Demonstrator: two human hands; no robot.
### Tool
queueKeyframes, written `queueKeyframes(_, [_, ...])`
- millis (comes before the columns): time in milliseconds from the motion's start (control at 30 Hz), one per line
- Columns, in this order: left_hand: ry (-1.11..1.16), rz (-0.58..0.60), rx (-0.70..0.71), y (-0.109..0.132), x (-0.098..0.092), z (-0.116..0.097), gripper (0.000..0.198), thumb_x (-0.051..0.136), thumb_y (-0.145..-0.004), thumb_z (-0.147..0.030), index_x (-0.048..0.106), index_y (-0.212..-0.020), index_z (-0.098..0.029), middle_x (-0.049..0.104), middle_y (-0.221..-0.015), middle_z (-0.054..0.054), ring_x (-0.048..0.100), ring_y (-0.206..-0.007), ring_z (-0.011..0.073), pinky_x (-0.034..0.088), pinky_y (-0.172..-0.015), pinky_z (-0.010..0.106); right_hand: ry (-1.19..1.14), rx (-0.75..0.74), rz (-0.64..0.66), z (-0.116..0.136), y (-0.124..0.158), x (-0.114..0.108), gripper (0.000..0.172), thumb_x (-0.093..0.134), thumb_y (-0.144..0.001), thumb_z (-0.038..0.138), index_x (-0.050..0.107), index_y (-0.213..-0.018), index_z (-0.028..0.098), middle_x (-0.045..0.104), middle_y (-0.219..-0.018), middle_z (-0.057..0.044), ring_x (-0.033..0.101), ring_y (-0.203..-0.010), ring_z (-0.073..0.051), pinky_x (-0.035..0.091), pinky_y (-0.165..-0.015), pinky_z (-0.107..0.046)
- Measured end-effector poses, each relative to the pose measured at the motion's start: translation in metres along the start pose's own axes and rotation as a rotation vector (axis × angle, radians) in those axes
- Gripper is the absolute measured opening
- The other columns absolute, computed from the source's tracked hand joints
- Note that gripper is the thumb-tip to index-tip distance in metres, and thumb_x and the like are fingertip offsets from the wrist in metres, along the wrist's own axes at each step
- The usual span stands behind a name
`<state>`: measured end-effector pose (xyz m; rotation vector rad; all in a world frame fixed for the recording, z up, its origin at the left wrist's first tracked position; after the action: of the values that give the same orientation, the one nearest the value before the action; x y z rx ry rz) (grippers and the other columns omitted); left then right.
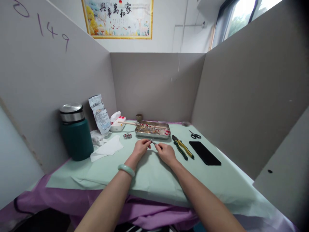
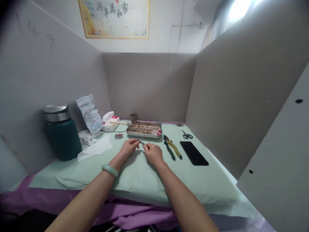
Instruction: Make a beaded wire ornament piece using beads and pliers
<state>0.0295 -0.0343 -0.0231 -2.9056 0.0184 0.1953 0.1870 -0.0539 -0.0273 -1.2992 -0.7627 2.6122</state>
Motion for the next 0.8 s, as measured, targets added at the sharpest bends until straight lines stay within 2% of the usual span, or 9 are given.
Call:
queueKeyframes(100, [-0.011, -0.011, 0.009, 0.0010, -0.0005, -0.0030, 0.026, 0.065, -0.072, -0.036, 0.062, -0.054, -0.017, 0.039, -0.036, -0.005, 0.031, -0.037, 0.0076, 0.017, -0.041, 0.023, 0.004, 0.003, -0.008, -0.0001, -0.0009, -0.0007, 0.034, 0.047, -0.089, 0.039, 0.069, -0.071, 0.022, 0.070, -0.070, -0.003, 0.060, -0.066, -0.016, 0.030, -0.057, -0.024])
queueKeyframes(267, [-0.005, 0.006, 0.037, 0.0019, -0.0011, -0.0049, 0.028, 0.063, -0.073, -0.038, 0.063, -0.057, -0.016, 0.040, -0.038, -0.005, 0.029, -0.036, 0.0069, 0.019, -0.041, 0.023, -0.150, -0.001, 0.062, -0.0018, -0.0039, -0.0005, 0.038, 0.044, -0.090, 0.038, 0.068, -0.067, 0.020, 0.068, -0.063, -0.001, 0.059, -0.063, -0.015, 0.032, -0.057, -0.023])
queueKeyframes(433, [-0.043, -0.023, 0.037, 0.0007, 0.0003, -0.0031, 0.027, 0.061, -0.074, -0.036, 0.064, -0.058, -0.015, 0.048, -0.044, -0.003, 0.032, -0.036, 0.0064, 0.020, -0.039, 0.022, -0.071, 0.018, -0.004, -0.0004, -0.0022, 0.0023, 0.036, 0.045, -0.089, 0.040, 0.068, -0.069, 0.021, 0.068, -0.066, -0.003, 0.060, -0.065, -0.016, 0.032, -0.058, -0.023])
queueKeyframes(567, [0.090, -0.017, 0.010, 0.0008, 0.0011, -0.0031, 0.024, 0.064, -0.071, -0.038, 0.066, -0.070, -0.014, 0.060, -0.058, 0.000, 0.036, -0.037, 0.0057, 0.023, -0.038, 0.021, -0.050, -0.001, -0.038, 0.0013, -0.0006, 0.0043, 0.034, 0.045, -0.090, 0.039, 0.068, -0.072, 0.021, 0.069, -0.071, -0.003, 0.060, -0.067, -0.015, 0.032, -0.059, -0.023])
queueKeyframes(700, [0.226, -0.042, -0.017, 0.0017, -0.0010, -0.0043, 0.025, 0.067, -0.068, -0.036, 0.064, -0.078, -0.013, 0.056, -0.056, -0.002, 0.036, -0.038, 0.0051, 0.024, -0.038, 0.020, -0.101, 0.007, -0.041, -0.0003, -0.0015, 0.0040, 0.034, 0.045, -0.090, 0.039, 0.066, -0.071, 0.021, 0.068, -0.070, -0.002, 0.060, -0.067, -0.016, 0.034, -0.061, -0.023])
queueKeyframes(800, [0.284, 0.013, -0.043, 0.0027, -0.0007, -0.0053, 0.029, 0.067, -0.069, -0.034, 0.065, -0.088, -0.012, 0.053, -0.055, -0.004, 0.035, -0.038, 0.0048, 0.023, -0.037, 0.020, -0.152, 0.035, -0.046, -0.0026, -0.0032, 0.0032, 0.034, 0.045, -0.090, 0.039, 0.066, -0.071, 0.021, 0.068, -0.069, -0.002, 0.060, -0.067, -0.016, 0.036, -0.061, -0.023])
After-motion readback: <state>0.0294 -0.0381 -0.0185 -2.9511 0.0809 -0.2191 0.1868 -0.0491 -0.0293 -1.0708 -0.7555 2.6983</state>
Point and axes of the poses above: each hand's wrist, its own y-axis away from the middle knuckle, its own x-axis out of the palm, z = x × y, the point moved 2 cm from there along -y, towards the middle knuckle
